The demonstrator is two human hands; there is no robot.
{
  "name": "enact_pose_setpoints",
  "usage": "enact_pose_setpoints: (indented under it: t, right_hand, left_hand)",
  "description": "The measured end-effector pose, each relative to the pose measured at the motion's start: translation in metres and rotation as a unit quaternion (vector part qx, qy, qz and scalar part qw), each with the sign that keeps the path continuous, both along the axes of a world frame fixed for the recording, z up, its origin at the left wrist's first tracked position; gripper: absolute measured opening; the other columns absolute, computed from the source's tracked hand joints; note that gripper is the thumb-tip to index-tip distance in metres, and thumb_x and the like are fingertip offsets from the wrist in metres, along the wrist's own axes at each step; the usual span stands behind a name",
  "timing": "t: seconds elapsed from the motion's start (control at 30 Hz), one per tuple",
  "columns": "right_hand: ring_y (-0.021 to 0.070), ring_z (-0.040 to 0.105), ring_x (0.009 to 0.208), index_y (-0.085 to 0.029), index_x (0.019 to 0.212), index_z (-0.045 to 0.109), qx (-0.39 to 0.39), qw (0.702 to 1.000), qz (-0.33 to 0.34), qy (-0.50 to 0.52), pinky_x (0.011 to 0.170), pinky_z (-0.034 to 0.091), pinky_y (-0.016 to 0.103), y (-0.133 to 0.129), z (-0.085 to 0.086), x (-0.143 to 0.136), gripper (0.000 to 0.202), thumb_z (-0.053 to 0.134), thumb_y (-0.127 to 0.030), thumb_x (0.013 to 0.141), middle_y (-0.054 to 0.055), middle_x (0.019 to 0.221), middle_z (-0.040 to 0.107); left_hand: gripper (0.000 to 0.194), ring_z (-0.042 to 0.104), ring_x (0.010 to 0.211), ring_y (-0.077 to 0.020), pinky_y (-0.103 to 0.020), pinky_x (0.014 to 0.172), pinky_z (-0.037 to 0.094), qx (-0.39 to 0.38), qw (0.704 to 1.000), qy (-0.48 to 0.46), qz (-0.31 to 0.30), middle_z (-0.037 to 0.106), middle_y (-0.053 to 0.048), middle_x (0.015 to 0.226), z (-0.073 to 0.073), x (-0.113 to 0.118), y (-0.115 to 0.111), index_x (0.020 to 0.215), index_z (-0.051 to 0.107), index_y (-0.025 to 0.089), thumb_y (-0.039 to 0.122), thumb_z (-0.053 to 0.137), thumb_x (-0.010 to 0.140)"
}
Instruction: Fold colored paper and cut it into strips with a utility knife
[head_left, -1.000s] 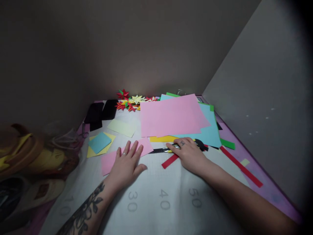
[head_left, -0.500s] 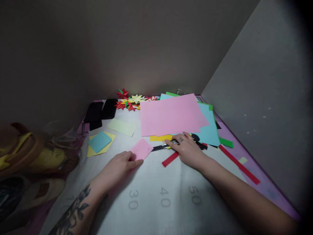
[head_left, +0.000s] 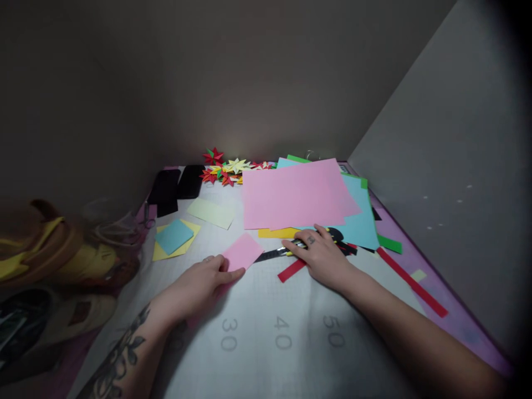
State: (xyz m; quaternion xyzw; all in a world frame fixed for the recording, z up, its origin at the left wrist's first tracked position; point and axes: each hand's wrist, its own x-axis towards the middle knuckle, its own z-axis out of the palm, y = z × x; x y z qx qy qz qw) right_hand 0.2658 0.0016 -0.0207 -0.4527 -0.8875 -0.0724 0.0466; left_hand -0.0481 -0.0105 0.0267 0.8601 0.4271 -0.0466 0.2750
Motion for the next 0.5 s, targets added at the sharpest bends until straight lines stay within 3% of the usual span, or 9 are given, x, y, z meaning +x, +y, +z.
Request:
enact_pose_setpoints:
  t: [0.07, 0.17, 0.37, 0.5]
  right_hand:
    - [0.0256, 0.051, 0.107, -0.027, 0.125, 0.058, 0.006, 1.000, 0.006, 0.003, 0.101, 0.023, 0.053, 0.001, 0.000, -0.003, 0.055, 0.046, -0.001, 0.078, 0.013, 0.112, 0.060]
    - [0.0261, 0.050, 0.108, -0.026, 0.125, 0.058, 0.017, 1.000, 0.023, 0.005, 0.102, 0.022, 0.053, 0.002, 0.000, -0.008, 0.051, 0.046, -0.004, 0.080, 0.013, 0.112, 0.060]
    - [0.0258, 0.051, 0.106, -0.027, 0.125, 0.058, -0.002, 1.000, 0.010, 0.009, 0.100, 0.025, 0.053, -0.006, 0.001, -0.005, 0.055, 0.046, 0.000, 0.078, 0.012, 0.110, 0.060]
    - [0.0258, 0.050, 0.106, -0.028, 0.125, 0.058, -0.013, 0.999, 0.006, 0.032, 0.101, 0.025, 0.055, -0.008, 0.002, 0.001, 0.056, 0.044, -0.001, 0.078, 0.011, 0.111, 0.060]
  left_hand:
    - [0.042, 0.046, 0.082, -0.0173, -0.027, 0.072, 0.035, 0.005, 1.000, 0.006, -0.027, 0.052, -0.005, 0.094, -0.001, -0.001, 0.001, 0.129, 0.052, 0.035, 0.030, 0.030, 0.094]
    - [0.040, 0.046, 0.082, -0.0174, -0.027, 0.072, 0.035, 0.000, 1.000, 0.007, -0.030, 0.052, -0.005, 0.094, -0.002, -0.002, 0.001, 0.126, 0.055, 0.033, 0.029, 0.032, 0.093]
    - [0.047, 0.048, 0.075, -0.0177, -0.028, 0.069, 0.036, -0.030, 0.996, 0.015, 0.083, 0.056, -0.005, 0.088, -0.002, 0.003, -0.004, 0.099, 0.066, 0.021, 0.050, 0.029, 0.094]
    - [0.036, 0.049, 0.090, -0.0217, -0.032, 0.077, 0.038, 0.046, 0.999, 0.014, 0.024, 0.057, -0.007, 0.101, 0.003, 0.002, -0.003, 0.106, 0.067, 0.027, 0.037, 0.035, 0.094]
